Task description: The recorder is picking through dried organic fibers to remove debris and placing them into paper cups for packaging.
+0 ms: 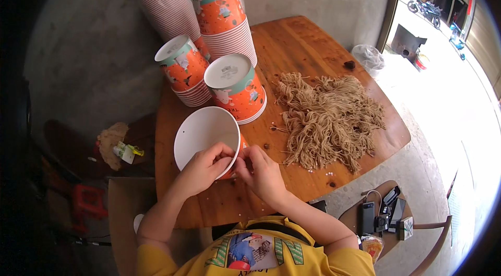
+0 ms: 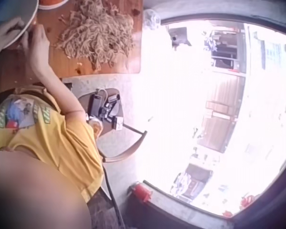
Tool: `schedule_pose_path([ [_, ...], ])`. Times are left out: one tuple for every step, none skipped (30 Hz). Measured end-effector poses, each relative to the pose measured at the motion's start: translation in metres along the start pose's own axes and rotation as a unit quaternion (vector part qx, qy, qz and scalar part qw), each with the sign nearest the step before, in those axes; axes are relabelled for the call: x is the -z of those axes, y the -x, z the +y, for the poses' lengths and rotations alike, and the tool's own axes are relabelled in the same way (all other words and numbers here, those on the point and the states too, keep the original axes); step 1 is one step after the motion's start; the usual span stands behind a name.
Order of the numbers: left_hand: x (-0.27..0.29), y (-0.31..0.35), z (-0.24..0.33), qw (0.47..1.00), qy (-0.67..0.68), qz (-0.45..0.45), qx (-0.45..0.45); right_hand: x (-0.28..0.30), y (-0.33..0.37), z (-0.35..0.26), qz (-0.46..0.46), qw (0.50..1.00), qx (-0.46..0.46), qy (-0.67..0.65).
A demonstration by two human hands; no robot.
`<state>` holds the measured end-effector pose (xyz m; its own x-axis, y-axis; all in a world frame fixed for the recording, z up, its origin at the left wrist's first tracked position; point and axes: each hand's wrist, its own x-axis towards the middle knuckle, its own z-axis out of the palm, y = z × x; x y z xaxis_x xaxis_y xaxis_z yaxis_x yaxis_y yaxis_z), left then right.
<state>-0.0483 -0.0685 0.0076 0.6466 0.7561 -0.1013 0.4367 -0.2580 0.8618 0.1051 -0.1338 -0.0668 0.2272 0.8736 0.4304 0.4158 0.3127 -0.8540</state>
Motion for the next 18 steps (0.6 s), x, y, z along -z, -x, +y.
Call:
schedule_pose_path([
  [-0.001,-0.003,-0.002,0.999,-0.022,0.003,-0.028,-0.001,0.001,0.001,0.0,1.0,-0.003,-0.016],
  [-0.002,-0.007,-0.004,0.997,-0.043,0.003,-0.058,-0.001,0.001,0.003,0.003,1.0,-0.007,-0.03],
  [-0.003,-0.011,-0.003,0.997,-0.043,0.002,-0.058,-0.001,0.001,0.007,0.004,1.0,-0.008,-0.029],
  [-0.004,-0.014,-0.003,0.995,-0.068,0.004,-0.067,-0.001,0.001,0.01,0.003,0.999,-0.024,-0.048],
  [-0.005,-0.018,-0.003,0.993,-0.093,0.008,-0.076,0.001,0.001,0.013,0.003,0.997,-0.038,-0.066],
  [-0.006,-0.02,-0.004,0.993,-0.092,0.007,-0.076,0.002,0.001,0.015,0.003,0.997,-0.039,-0.065],
  [-0.006,-0.023,-0.006,0.992,-0.096,-0.001,-0.08,0.004,0.001,0.016,-0.002,0.997,-0.038,-0.062],
  [-0.005,-0.024,-0.007,0.991,-0.102,-0.005,-0.082,0.005,0.0,0.016,-0.008,0.997,-0.035,-0.063],
  [-0.003,-0.024,-0.01,0.991,-0.104,-0.003,-0.08,0.007,-0.001,0.013,-0.01,0.997,-0.033,-0.065],
  [0.0,-0.024,-0.015,0.994,-0.079,0.01,-0.077,0.009,-0.002,0.008,-0.031,0.994,-0.06,-0.086],
  [0.002,-0.025,-0.017,0.995,-0.052,0.02,-0.077,0.012,-0.003,0.006,-0.05,0.99,-0.087,-0.104],
  [0.004,-0.026,-0.017,0.995,-0.053,0.02,-0.078,0.015,-0.003,0.008,-0.049,0.99,-0.086,-0.104],
  [0.007,-0.026,-0.017,0.997,0.049,0.028,-0.044,0.02,-0.003,0.01,-0.068,0.986,-0.101,-0.114],
  [0.009,-0.028,-0.016,0.988,0.15,0.036,-0.01,0.024,-0.002,0.014,-0.088,0.982,-0.117,-0.123],
  [0.012,-0.029,-0.013,0.979,0.199,0.034,-0.009,0.028,-0.002,0.018,-0.1,0.981,-0.118,-0.121],
  [0.014,-0.028,-0.005,0.979,0.199,0.035,-0.009,0.033,-0.004,0.018,-0.1,0.981,-0.117,-0.121],
  [0.015,-0.028,0.004,0.967,0.252,0.029,0.026,0.039,-0.007,0.015,-0.119,0.978,-0.119,-0.126],
  [0.014,-0.029,0.009,0.95,0.304,0.024,0.061,0.045,-0.01,0.012,-0.138,0.974,-0.12,-0.131],
])
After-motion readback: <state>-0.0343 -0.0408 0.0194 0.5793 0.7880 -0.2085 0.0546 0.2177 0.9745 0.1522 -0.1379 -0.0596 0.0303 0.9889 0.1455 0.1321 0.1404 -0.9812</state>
